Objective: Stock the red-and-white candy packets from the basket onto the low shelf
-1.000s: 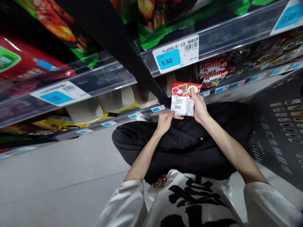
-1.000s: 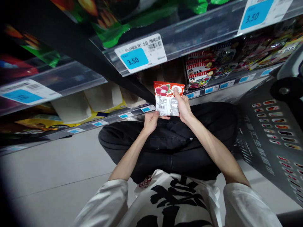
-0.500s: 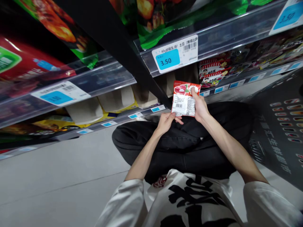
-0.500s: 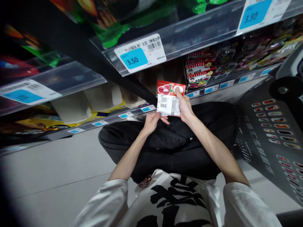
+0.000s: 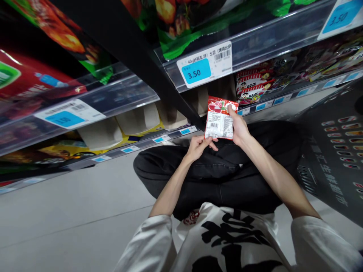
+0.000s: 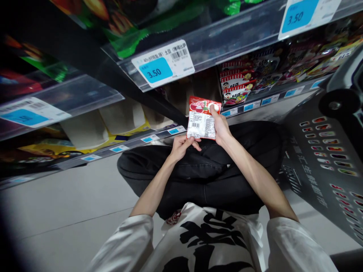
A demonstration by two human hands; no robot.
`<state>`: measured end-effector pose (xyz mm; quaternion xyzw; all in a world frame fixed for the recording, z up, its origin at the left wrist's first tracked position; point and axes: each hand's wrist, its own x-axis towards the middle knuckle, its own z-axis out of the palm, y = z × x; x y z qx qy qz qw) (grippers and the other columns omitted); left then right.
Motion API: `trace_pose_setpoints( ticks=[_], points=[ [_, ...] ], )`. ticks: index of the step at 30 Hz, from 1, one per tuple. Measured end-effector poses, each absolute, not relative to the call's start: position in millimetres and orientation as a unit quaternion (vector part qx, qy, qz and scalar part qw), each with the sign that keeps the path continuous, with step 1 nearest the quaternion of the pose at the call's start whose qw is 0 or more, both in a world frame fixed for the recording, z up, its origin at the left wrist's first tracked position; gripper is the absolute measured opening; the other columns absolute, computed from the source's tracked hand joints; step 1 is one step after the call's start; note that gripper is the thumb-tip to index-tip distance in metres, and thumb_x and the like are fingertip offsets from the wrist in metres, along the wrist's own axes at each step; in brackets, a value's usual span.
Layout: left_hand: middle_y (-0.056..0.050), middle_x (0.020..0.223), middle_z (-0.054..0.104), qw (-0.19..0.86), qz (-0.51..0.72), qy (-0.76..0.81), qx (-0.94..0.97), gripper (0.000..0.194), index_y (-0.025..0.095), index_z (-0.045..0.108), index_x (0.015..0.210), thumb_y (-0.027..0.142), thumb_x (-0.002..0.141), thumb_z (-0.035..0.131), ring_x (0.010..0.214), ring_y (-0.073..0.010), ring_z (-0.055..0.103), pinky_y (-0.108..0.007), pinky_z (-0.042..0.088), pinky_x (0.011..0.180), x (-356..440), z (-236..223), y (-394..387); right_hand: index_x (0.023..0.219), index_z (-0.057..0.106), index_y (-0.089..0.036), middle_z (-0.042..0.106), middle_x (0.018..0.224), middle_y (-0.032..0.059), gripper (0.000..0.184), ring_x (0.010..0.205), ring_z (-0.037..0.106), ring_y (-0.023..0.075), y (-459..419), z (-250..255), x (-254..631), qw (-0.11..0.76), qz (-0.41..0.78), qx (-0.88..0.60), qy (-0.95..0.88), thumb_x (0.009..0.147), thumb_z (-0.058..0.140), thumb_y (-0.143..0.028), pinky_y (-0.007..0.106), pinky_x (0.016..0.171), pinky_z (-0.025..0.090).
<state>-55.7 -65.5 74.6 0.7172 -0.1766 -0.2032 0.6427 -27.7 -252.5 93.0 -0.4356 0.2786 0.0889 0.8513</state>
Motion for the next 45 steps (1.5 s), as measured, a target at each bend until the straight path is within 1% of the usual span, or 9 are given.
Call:
trace_pose_setpoints(
  ticks=[3, 6, 11, 13, 18, 24, 27, 33, 45],
  points=[
    [-0.009, 0.071, 0.078, 0.64, -0.209, -0.164, 0.721, 0.054, 0.017, 0.081, 0.069, 0.054, 0.098, 0.057, 0.096, -0.0269, 0.077, -0.033, 0.057, 0.085, -55, 75, -64, 0.094, 0.074, -0.018, 0.081, 0.086, 0.0082, 0.054, 0.088, 0.078, 0.0279, -252, 95, -27, 0.854, 0.085, -0.425, 0.288, 0.078, 0.074, -0.069, 0.041, 0.083, 0.063],
    [-0.009, 0.065, 0.076, 0.661, -0.218, -0.148, 0.702, 0.052, 0.017, 0.08, 0.064, 0.053, 0.096, 0.06, 0.092, -0.0281, 0.078, -0.035, 0.057, 0.089, -54, 70, -63, 0.092, 0.074, -0.018, 0.081, 0.085, 0.0083, 0.051, 0.09, 0.078, 0.0277, -250, 97, -28, 0.856, 0.085, -0.42, 0.291, 0.079, 0.075, -0.067, 0.04, 0.085, 0.062],
    [-0.008, 0.051, 0.069, 0.728, -0.229, -0.093, 0.64, 0.046, 0.017, 0.078, 0.057, 0.05, 0.087, 0.066, 0.055, -0.0239, 0.071, -0.037, 0.059, 0.07, -53, 58, -59, 0.092, 0.075, -0.019, 0.081, 0.084, 0.008, 0.048, 0.094, 0.078, 0.0281, -243, 96, -32, 0.859, 0.09, -0.424, 0.274, 0.079, 0.076, -0.066, 0.04, 0.086, 0.061],
    [-0.008, 0.047, 0.067, 0.743, -0.231, -0.079, 0.623, 0.042, 0.017, 0.077, 0.056, 0.046, 0.084, 0.067, 0.049, -0.0227, 0.067, -0.037, 0.058, 0.066, -53, 57, -59, 0.091, 0.075, -0.02, 0.081, 0.085, 0.0079, 0.048, 0.094, 0.078, 0.0285, -241, 95, -33, 0.859, 0.085, -0.427, 0.269, 0.078, 0.076, -0.066, 0.04, 0.086, 0.061],
    [-0.009, 0.047, 0.067, 0.739, -0.24, -0.057, 0.627, 0.038, 0.015, 0.076, 0.054, 0.041, 0.08, 0.067, 0.051, -0.0239, 0.068, -0.038, 0.058, 0.067, -52, 64, -61, 0.089, 0.074, -0.02, 0.081, 0.086, 0.0077, 0.05, 0.094, 0.077, 0.0282, -241, 94, -34, 0.858, 0.067, -0.436, 0.263, 0.075, 0.077, -0.068, 0.04, 0.085, 0.061],
    [-0.01, 0.049, 0.068, 0.75, -0.251, -0.069, 0.607, 0.034, 0.013, 0.078, 0.058, 0.035, 0.081, 0.065, 0.051, -0.0233, 0.068, -0.037, 0.058, 0.067, -52, 67, -61, 0.085, 0.073, -0.02, 0.08, 0.082, 0.0075, 0.052, 0.093, 0.077, 0.0285, -241, 99, -34, 0.855, 0.039, -0.453, 0.251, 0.073, 0.078, -0.07, 0.041, 0.086, 0.06],
    [-0.01, 0.049, 0.068, 0.748, -0.255, -0.065, 0.61, 0.034, 0.012, 0.078, 0.059, 0.036, 0.081, 0.066, 0.052, -0.0238, 0.069, -0.037, 0.057, 0.067, -52, 66, -60, 0.087, 0.073, -0.02, 0.08, 0.083, 0.0079, 0.053, 0.095, 0.077, 0.0291, -241, 99, -34, 0.854, 0.04, -0.456, 0.249, 0.072, 0.077, -0.071, 0.043, 0.087, 0.06],
    [-0.01, 0.047, 0.067, 0.752, -0.248, -0.066, 0.608, 0.037, 0.015, 0.074, 0.05, 0.038, 0.079, 0.067, 0.054, -0.0243, 0.07, -0.036, 0.056, 0.065, -52, 67, -61, 0.089, 0.075, -0.02, 0.08, 0.086, 0.0088, 0.055, 0.098, 0.076, 0.0304, -240, 99, -35, 0.857, 0.038, -0.456, 0.237, 0.072, 0.077, -0.072, 0.045, 0.088, 0.06],
    [-0.01, 0.047, 0.067, 0.743, -0.238, -0.057, 0.623, 0.037, 0.016, 0.073, 0.049, 0.041, 0.077, 0.068, 0.059, -0.0267, 0.073, -0.038, 0.058, 0.069, -52, 64, -61, 0.094, 0.076, -0.021, 0.081, 0.09, 0.0093, 0.058, 0.102, 0.075, 0.0301, -240, 100, -35, 0.853, 0.046, -0.461, 0.239, 0.071, 0.076, -0.074, 0.045, 0.089, 0.06]
  ],
)
